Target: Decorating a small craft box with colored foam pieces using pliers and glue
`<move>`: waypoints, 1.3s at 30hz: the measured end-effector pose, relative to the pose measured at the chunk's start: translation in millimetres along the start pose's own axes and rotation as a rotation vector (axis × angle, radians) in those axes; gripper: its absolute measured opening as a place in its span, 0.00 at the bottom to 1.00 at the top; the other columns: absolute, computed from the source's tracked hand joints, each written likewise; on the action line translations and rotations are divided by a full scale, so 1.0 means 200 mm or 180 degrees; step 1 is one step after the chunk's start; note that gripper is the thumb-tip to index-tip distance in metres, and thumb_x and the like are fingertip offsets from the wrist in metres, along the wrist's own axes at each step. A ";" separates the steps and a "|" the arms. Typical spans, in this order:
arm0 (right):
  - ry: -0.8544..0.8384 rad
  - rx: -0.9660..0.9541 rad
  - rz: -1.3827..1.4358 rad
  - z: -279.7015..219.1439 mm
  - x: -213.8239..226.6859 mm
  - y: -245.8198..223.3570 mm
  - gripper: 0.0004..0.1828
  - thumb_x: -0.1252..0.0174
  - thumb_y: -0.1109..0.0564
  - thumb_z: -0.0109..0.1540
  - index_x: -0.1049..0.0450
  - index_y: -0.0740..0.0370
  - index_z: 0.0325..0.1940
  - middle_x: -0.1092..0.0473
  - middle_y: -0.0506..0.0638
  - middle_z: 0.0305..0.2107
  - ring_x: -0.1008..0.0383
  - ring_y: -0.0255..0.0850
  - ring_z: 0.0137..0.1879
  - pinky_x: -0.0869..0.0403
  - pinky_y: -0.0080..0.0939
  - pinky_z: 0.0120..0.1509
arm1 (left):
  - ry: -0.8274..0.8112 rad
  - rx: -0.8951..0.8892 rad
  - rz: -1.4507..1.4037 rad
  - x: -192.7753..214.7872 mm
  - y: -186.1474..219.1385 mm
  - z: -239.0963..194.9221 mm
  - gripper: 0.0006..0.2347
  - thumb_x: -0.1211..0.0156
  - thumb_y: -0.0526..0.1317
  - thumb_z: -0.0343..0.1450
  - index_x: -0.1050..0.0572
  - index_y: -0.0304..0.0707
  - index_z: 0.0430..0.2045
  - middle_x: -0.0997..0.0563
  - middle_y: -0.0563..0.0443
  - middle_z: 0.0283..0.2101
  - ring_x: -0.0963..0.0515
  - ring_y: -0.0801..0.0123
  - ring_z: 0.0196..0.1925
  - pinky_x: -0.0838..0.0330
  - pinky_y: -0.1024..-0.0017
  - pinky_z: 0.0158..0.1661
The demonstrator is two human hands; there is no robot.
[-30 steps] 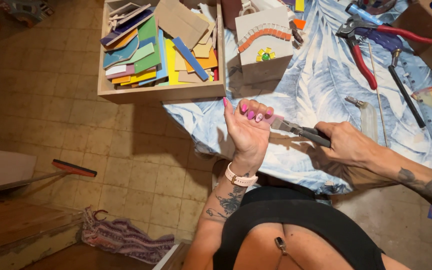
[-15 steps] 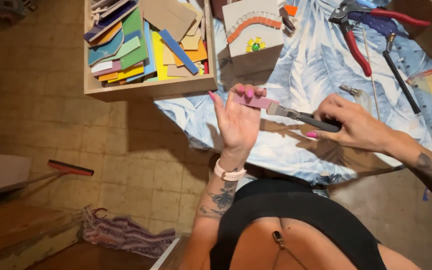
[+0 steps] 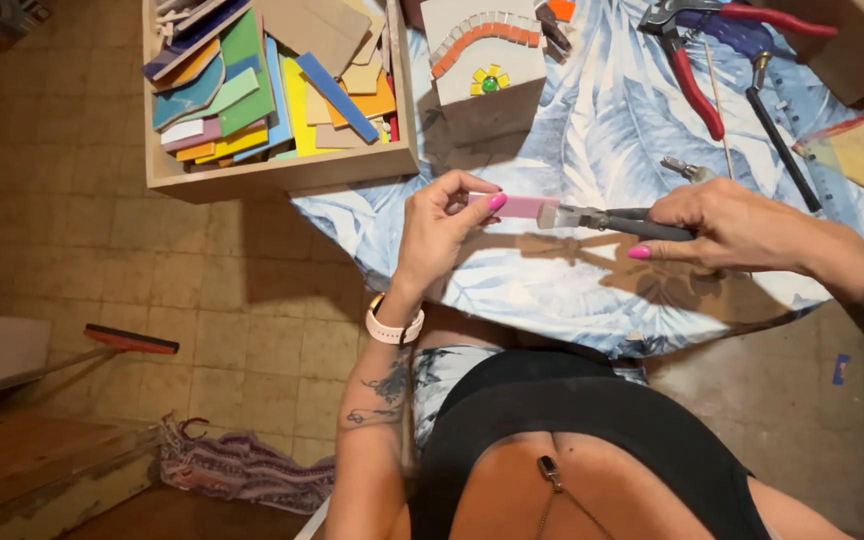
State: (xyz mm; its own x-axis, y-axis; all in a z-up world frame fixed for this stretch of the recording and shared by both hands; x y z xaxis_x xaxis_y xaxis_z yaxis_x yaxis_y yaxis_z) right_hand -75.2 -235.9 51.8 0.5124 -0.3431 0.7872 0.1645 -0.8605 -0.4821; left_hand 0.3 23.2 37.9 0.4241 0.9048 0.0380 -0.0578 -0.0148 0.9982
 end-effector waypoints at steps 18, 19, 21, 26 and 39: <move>0.1007 0.0438 0.0671 -0.09 -0.18 -0.13 0.11 0.52 0.51 0.55 0.30 0.59 0.27 0.34 0.45 0.16 0.35 0.33 0.21 0.34 0.29 0.24 | 0.0574 0.0421 -0.1274 -0.14 -0.10 -0.10 0.14 0.49 0.43 0.64 0.32 0.33 0.37 0.26 0.45 0.32 0.24 0.66 0.35 0.25 0.77 0.34; 0.1063 0.0485 0.0827 -0.10 -0.17 -0.17 0.13 0.52 0.51 0.55 0.32 0.61 0.20 0.37 0.44 0.14 0.37 0.34 0.21 0.37 0.32 0.26 | 0.0556 0.0328 -0.1343 -0.15 -0.11 -0.10 0.14 0.50 0.42 0.64 0.32 0.29 0.38 0.26 0.43 0.33 0.24 0.65 0.35 0.24 0.75 0.35; 0.1006 0.0416 0.0919 -0.10 -0.17 -0.15 0.13 0.51 0.51 0.55 0.32 0.61 0.20 0.38 0.44 0.13 0.38 0.33 0.20 0.39 0.32 0.25 | 0.0581 0.0307 -0.1303 -0.15 -0.10 -0.11 0.14 0.50 0.42 0.65 0.31 0.28 0.37 0.25 0.43 0.33 0.24 0.65 0.35 0.24 0.75 0.35; 0.0827 0.0451 0.1149 -0.08 -0.14 -0.16 0.12 0.51 0.51 0.53 0.26 0.60 0.29 0.28 0.44 0.25 0.31 0.32 0.21 0.35 0.30 0.24 | 0.0672 0.0251 -0.1197 -0.16 -0.10 -0.11 0.14 0.50 0.42 0.65 0.30 0.29 0.36 0.25 0.43 0.32 0.23 0.65 0.35 0.24 0.74 0.36; 0.0884 0.0724 0.0931 -0.04 -0.15 -0.18 0.12 0.51 0.51 0.54 0.30 0.61 0.24 0.34 0.44 0.17 0.35 0.33 0.19 0.37 0.31 0.23 | 0.0656 0.0062 -0.1353 -0.19 -0.12 -0.12 0.11 0.50 0.40 0.65 0.30 0.30 0.36 0.25 0.43 0.33 0.24 0.66 0.34 0.24 0.75 0.35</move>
State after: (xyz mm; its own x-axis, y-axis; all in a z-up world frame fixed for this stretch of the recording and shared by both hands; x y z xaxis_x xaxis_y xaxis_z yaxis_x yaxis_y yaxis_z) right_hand -103.9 -198.8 48.3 0.3248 -0.6738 0.6637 0.2432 -0.6186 -0.7471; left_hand -36.8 0.0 10.9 0.2183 0.8980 -0.3821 0.0999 0.3689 0.9241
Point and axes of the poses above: each hand's wrist, its own z-axis towards the middle knuckle, its own x-axis out of the back of the hand, y = z × x, the point moved 2 cm from there along z, towards the middle knuckle
